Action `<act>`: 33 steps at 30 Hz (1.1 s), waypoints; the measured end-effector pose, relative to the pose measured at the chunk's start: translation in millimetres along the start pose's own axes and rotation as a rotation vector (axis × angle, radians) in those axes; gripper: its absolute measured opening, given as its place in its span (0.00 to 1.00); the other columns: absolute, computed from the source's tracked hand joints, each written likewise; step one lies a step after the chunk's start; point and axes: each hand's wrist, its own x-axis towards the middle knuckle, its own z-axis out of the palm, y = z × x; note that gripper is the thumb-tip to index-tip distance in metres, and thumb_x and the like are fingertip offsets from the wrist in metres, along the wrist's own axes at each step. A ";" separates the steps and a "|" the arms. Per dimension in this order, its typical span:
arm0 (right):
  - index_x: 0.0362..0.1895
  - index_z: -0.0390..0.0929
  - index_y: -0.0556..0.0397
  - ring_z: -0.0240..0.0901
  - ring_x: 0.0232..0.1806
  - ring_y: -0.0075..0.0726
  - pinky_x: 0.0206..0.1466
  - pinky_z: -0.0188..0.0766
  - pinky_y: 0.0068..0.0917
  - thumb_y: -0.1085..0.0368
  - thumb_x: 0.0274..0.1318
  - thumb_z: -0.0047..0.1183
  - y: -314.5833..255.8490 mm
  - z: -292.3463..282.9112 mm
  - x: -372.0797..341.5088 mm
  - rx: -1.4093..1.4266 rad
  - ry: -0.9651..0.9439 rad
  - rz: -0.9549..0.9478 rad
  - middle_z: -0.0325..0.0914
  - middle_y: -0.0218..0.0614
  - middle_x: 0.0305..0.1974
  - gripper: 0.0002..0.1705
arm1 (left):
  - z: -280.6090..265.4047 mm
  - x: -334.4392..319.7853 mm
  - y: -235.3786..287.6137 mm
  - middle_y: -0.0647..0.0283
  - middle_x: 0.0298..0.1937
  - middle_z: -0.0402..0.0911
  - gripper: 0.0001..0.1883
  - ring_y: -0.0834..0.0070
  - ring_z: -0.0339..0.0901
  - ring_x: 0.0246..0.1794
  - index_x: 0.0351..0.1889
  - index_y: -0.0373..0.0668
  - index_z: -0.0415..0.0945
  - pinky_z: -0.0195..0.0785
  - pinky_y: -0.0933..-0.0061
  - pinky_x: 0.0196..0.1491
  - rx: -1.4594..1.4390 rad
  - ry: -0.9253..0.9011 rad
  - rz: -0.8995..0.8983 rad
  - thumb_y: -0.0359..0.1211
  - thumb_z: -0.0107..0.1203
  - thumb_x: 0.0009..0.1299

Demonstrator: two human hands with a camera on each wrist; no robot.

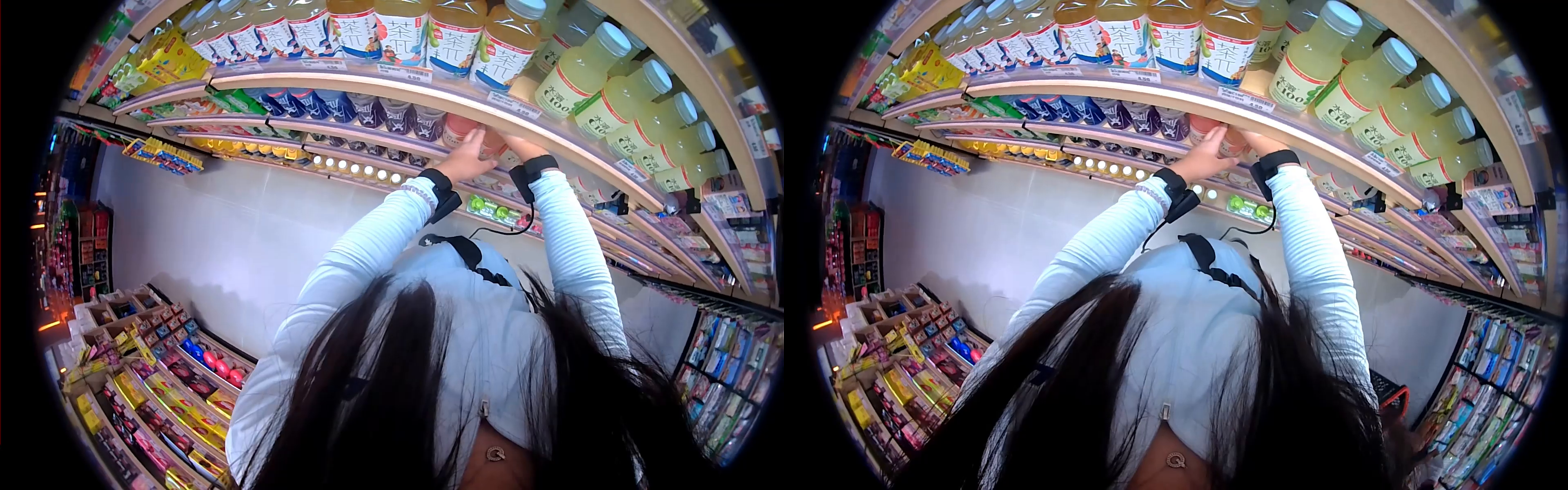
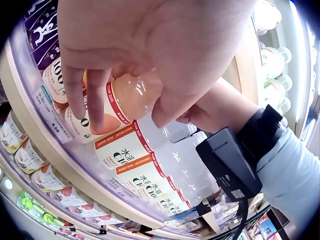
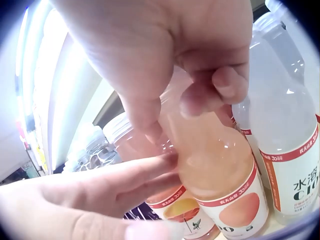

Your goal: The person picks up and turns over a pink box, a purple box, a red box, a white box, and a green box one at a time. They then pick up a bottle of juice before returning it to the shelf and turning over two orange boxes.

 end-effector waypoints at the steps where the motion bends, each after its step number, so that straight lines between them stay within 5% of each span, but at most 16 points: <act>1: 0.53 0.76 0.51 0.72 0.55 0.46 0.58 0.67 0.37 0.42 0.57 0.52 7.8 0.3 1.7 -0.057 0.019 -0.064 0.77 0.43 0.52 0.30 | 0.7 1.4 -0.2 0.35 0.74 0.45 0.53 0.48 0.46 0.76 0.73 0.27 0.39 0.45 0.65 0.73 0.016 -0.029 -0.014 0.44 0.62 0.61; 3: 0.53 0.76 0.50 0.70 0.57 0.48 0.60 0.65 0.38 0.43 0.55 0.53 -9.1 -6.7 4.1 -0.117 -0.006 -0.079 0.76 0.44 0.53 0.29 | 2.5 -0.9 0.8 0.35 0.74 0.43 0.54 0.49 0.44 0.76 0.73 0.26 0.38 0.44 0.66 0.73 -0.013 -0.014 0.007 0.44 0.62 0.61; 4: 0.51 0.76 0.52 0.78 0.46 0.42 0.49 0.73 0.35 0.44 0.56 0.55 5.1 3.0 8.7 -0.260 0.111 -0.253 0.80 0.44 0.45 0.28 | 2.8 -3.9 2.1 0.35 0.74 0.42 0.54 0.49 0.43 0.76 0.73 0.26 0.37 0.43 0.66 0.73 -0.029 -0.008 0.017 0.44 0.62 0.61; 6: 0.53 0.74 0.55 0.78 0.27 0.31 0.29 0.77 0.28 0.46 0.56 0.59 -13.2 -11.2 2.9 0.130 -0.207 0.294 0.80 0.38 0.38 0.30 | 4.6 -5.9 0.4 0.34 0.75 0.40 0.55 0.48 0.41 0.77 0.73 0.25 0.36 0.41 0.67 0.74 -0.050 -0.015 -0.009 0.44 0.62 0.61; 9: 0.47 0.76 0.56 0.74 0.16 0.25 0.18 0.70 0.22 0.47 0.58 0.57 -13.2 -7.9 -0.3 0.303 -0.186 0.344 0.79 0.37 0.21 0.26 | 13.5 -4.6 -1.3 0.33 0.75 0.38 0.56 0.48 0.39 0.77 0.73 0.25 0.34 0.40 0.66 0.74 -0.060 0.021 -0.015 0.44 0.63 0.60; 17: 0.43 0.77 0.54 0.77 0.23 0.28 0.27 0.72 0.27 0.36 0.56 0.53 -4.5 6.0 -5.1 0.381 -0.258 0.466 0.79 0.33 0.28 0.32 | 46.6 13.0 -15.7 0.42 0.73 0.47 0.52 0.56 0.45 0.76 0.73 0.30 0.37 0.49 0.67 0.71 -0.092 0.220 0.008 0.32 0.64 0.58; 18: 0.42 0.78 0.54 0.76 0.24 0.27 0.28 0.73 0.26 0.37 0.57 0.53 -4.8 6.5 -5.0 0.364 -0.281 0.488 0.79 0.34 0.28 0.30 | 42.7 13.1 -12.8 0.32 0.73 0.43 0.56 0.46 0.41 0.76 0.73 0.28 0.31 0.44 0.63 0.73 -0.153 0.173 0.034 0.37 0.62 0.58; 22: 0.40 0.78 0.54 0.75 0.26 0.26 0.31 0.72 0.25 0.41 0.59 0.54 4.0 6.0 -9.6 0.472 -0.337 0.496 0.78 0.33 0.26 0.27 | 40.4 6.5 -0.9 0.37 0.71 0.50 0.54 0.47 0.50 0.73 0.74 0.33 0.33 0.49 0.64 0.71 -0.264 0.204 0.105 0.29 0.61 0.56; 24: 0.43 0.78 0.55 0.77 0.35 0.31 0.39 0.73 0.28 0.46 0.65 0.50 11.7 9.2 -6.9 0.447 -0.452 0.521 0.79 0.36 0.33 0.23 | 42.5 -5.3 7.0 0.37 0.68 0.56 0.52 0.47 0.57 0.69 0.74 0.33 0.35 0.54 0.65 0.68 -0.277 0.214 0.047 0.28 0.60 0.57; 26: 0.42 0.79 0.54 0.78 0.30 0.31 0.36 0.73 0.28 0.44 0.64 0.48 28.5 24.8 -15.8 0.357 -0.301 0.195 0.79 0.36 0.29 0.25 | 35.9 -27.5 30.6 0.37 0.62 0.68 0.48 0.48 0.68 0.63 0.74 0.33 0.40 0.62 0.64 0.63 -0.286 0.167 -0.147 0.27 0.58 0.58; 30: 0.44 0.79 0.59 0.77 0.31 0.32 0.40 0.70 0.30 0.47 0.64 0.49 6.2 20.4 -25.6 -0.064 -0.095 -0.170 0.80 0.38 0.31 0.25 | 66.2 -58.7 12.4 0.41 0.52 0.76 0.33 0.55 0.76 0.53 0.67 0.33 0.57 0.69 0.63 0.54 -0.205 0.351 -0.126 0.34 0.57 0.67; 32: 0.42 0.79 0.63 0.78 0.33 0.29 0.38 0.71 0.28 0.50 0.64 0.52 -66.2 -23.6 -30.3 0.075 -0.357 0.375 0.80 0.40 0.30 0.24 | 58.9 -76.8 21.5 0.47 0.55 0.77 0.30 0.60 0.77 0.53 0.66 0.36 0.61 0.70 0.66 0.55 -0.275 0.194 -0.329 0.35 0.56 0.69; 33: 0.44 0.77 0.65 0.78 0.34 0.29 0.38 0.72 0.28 0.53 0.63 0.53 -60.1 -20.8 -37.0 0.150 -0.336 0.350 0.80 0.40 0.31 0.23 | 59.7 -84.7 19.2 0.48 0.54 0.77 0.28 0.61 0.77 0.53 0.65 0.36 0.62 0.70 0.66 0.55 -0.289 0.190 -0.355 0.36 0.56 0.69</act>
